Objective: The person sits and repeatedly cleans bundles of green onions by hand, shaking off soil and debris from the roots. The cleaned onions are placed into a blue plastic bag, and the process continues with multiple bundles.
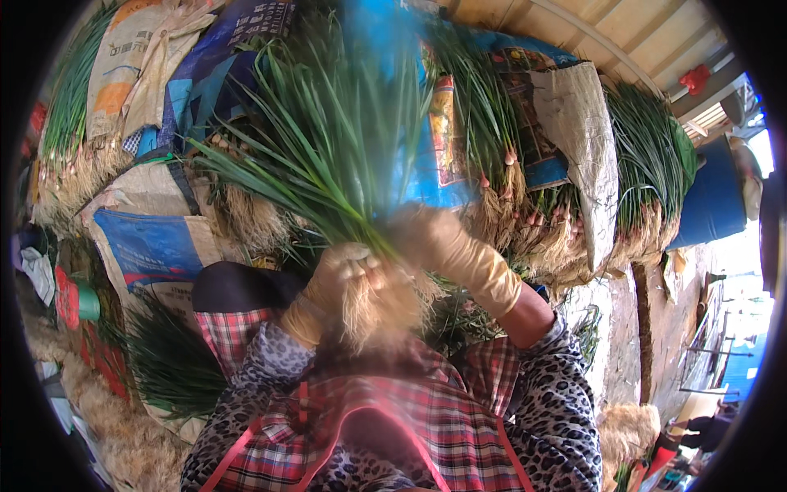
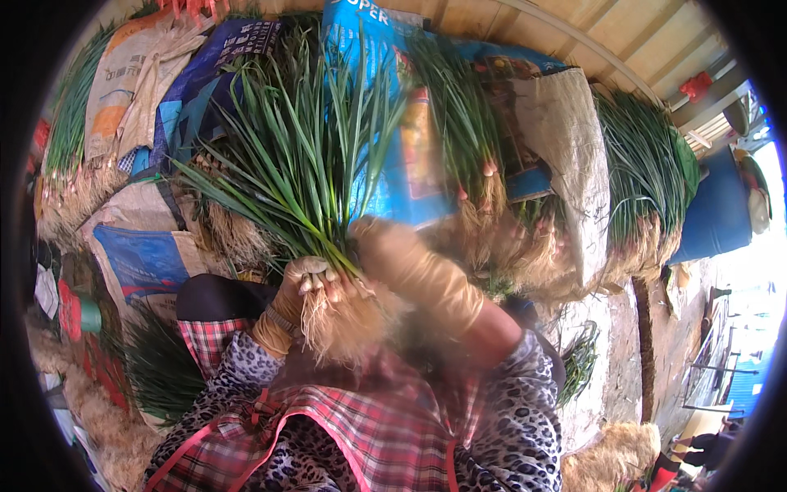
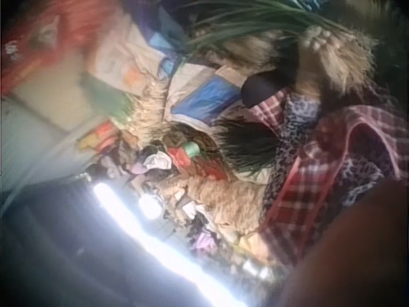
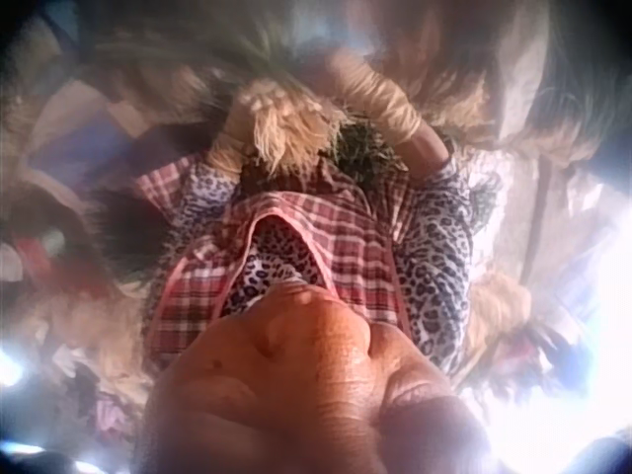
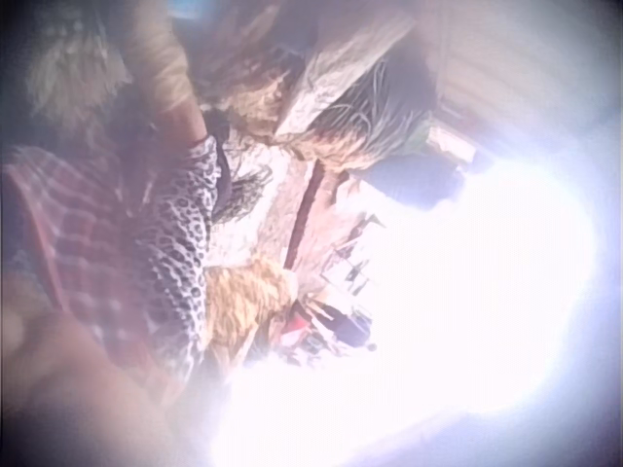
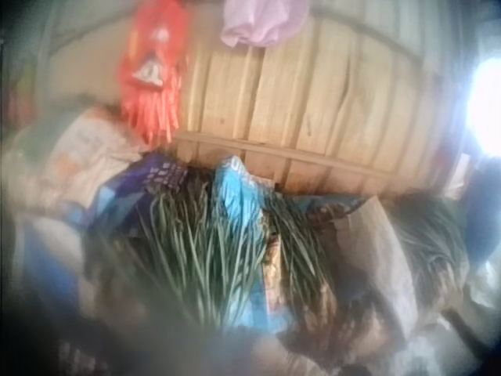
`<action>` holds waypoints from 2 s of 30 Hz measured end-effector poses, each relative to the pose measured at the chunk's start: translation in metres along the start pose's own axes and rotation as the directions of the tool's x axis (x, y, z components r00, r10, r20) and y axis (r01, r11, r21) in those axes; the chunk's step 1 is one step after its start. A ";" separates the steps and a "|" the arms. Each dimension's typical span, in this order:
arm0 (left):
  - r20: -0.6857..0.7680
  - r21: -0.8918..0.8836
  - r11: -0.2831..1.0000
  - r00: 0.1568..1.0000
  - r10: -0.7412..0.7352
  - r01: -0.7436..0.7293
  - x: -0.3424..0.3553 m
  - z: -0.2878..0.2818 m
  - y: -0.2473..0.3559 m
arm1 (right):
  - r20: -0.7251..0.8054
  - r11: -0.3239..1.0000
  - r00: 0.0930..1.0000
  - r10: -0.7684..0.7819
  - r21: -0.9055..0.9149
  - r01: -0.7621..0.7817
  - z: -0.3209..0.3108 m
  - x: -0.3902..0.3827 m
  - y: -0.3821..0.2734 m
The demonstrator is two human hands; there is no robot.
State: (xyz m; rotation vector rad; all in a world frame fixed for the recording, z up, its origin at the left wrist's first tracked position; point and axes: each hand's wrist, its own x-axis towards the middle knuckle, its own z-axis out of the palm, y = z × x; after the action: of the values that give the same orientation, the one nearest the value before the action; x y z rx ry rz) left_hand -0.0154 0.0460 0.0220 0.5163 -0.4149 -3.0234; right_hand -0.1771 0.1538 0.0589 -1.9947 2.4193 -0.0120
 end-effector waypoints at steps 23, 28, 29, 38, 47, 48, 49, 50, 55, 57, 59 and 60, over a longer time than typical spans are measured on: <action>0.086 0.105 0.994 0.996 0.011 -0.020 0.002 0.001 -0.007 | -0.273 0.905 0.894 0.356 0.339 -0.257 -0.016 -0.126 0.049; -0.035 0.145 0.983 0.993 0.115 -0.109 0.003 -0.012 -0.015 | -0.167 0.628 0.863 0.477 0.752 -0.201 -0.028 -0.086 -0.031; 0.006 0.160 0.984 0.997 0.083 -0.083 0.001 -0.008 -0.012 | -0.281 0.707 0.854 0.438 0.695 -0.133 -0.016 -0.073 -0.044; 0.136 0.152 0.988 0.991 0.002 -0.023 -0.015 0.025 -0.002 | -0.112 0.574 0.835 0.538 0.775 -0.266 -0.020 -0.092 -0.061; 0.281 0.170 0.984 0.960 -0.004 -0.046 -0.001 0.018 -0.014 | -0.307 0.812 0.802 0.512 -0.132 -0.569 0.055 -0.037 0.116; 0.308 0.138 0.990 0.951 -0.015 -0.029 -0.001 0.019 -0.014 | -0.292 0.805 0.832 0.471 -0.244 -0.541 0.050 -0.028 0.128; 0.335 0.106 0.994 0.942 -0.026 -0.010 -0.002 0.020 -0.014 | -0.344 0.840 0.831 0.437 -0.175 -0.514 0.049 -0.023 0.135; 0.310 0.073 0.997 0.950 -0.030 0.008 -0.011 0.030 -0.015 | -0.349 0.878 0.824 0.446 -0.010 -0.479 0.044 -0.022 0.133; 0.523 0.218 0.942 0.846 0.107 -0.255 0.002 0.025 0.010 | -0.105 0.302 0.761 0.640 0.945 -0.123 -0.019 -0.048 0.103; 0.512 0.156 0.959 0.850 0.127 -0.237 0.001 0.018 0.007 | 0.018 0.011 0.765 0.644 0.999 -0.033 -0.032 -0.054 0.095; 0.491 0.082 0.970 0.856 0.162 -0.231 0.002 0.021 0.002 | -0.019 0.385 0.713 0.701 0.852 -0.356 0.013 -0.049 0.131; 0.487 0.044 0.974 0.856 0.174 -0.223 0.006 0.026 0.000 | -0.052 0.515 0.679 0.732 0.695 -0.502 0.042 -0.051 0.159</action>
State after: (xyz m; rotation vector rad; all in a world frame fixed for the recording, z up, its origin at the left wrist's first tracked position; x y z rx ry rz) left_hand -0.0296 0.0524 0.0436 -0.2810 -0.5981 -2.9037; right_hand -0.3230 0.2337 0.0150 -0.7829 2.6487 -1.1033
